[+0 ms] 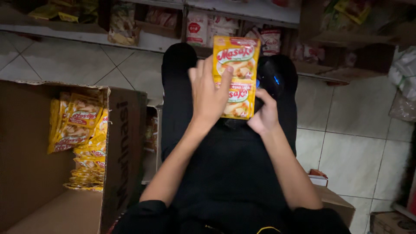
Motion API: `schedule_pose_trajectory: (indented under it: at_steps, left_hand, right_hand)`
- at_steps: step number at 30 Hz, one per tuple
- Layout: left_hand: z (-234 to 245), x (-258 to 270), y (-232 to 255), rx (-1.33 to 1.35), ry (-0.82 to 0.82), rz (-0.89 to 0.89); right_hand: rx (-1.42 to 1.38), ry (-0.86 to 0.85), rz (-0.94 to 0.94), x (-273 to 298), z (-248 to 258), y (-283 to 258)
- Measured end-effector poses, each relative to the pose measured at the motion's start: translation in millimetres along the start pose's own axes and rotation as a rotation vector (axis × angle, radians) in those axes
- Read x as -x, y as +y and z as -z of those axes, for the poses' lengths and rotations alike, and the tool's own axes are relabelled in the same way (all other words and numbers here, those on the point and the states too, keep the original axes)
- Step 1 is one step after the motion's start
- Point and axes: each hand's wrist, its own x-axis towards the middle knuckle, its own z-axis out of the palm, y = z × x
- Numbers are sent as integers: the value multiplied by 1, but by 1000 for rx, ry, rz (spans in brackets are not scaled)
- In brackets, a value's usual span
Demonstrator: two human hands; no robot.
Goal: The person sits on the floor and repeatedly picks up yellow snack packets from a cardboard box. They use a handheld barcode scanner to scan each packet, then place the scanned packets onto a wire shelf. The person stacks the packets in neat rows on the shelf.
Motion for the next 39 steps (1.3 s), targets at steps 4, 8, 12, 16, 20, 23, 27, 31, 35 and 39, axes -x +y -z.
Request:
schedule_pose_trajectory:
  at_steps: [4, 8, 12, 16, 20, 23, 27, 31, 35, 39]
  left_hand:
    - [3, -1, -8, 177, -61, 32]
    - [0, 1, -13, 978, -326, 528]
    - [12, -3, -2, 1012, -337, 351]
    - [23, -19, 25, 765, -431, 156]
    - [32, -32, 62, 733, -492, 73]
    - [42, -43, 90, 774, -524, -9]
    - [59, -60, 132, 747, -572, -93]
    - [78, -72, 172, 494, -329, -489]
    - [92, -82, 213, 531, -428, -538]
    - [99, -97, 248, 535, -464, -565]
  right_hand:
    - [41, -17, 11, 4, 16, -6]
    - [93, -22, -18, 8, 23, -3]
    - [18, 126, 20, 11, 1, -3]
    - [137, 101, 215, 12, -45, -25]
    - [301, 164, 421, 25, -101, -51]
    - [322, 172, 515, 37, -138, -66]
    - [343, 129, 641, 47, -169, -88]
    - [204, 83, 461, 50, -185, -119]
    - [147, 129, 457, 54, -204, -147]
    - [179, 70, 508, 53, -230, -177]
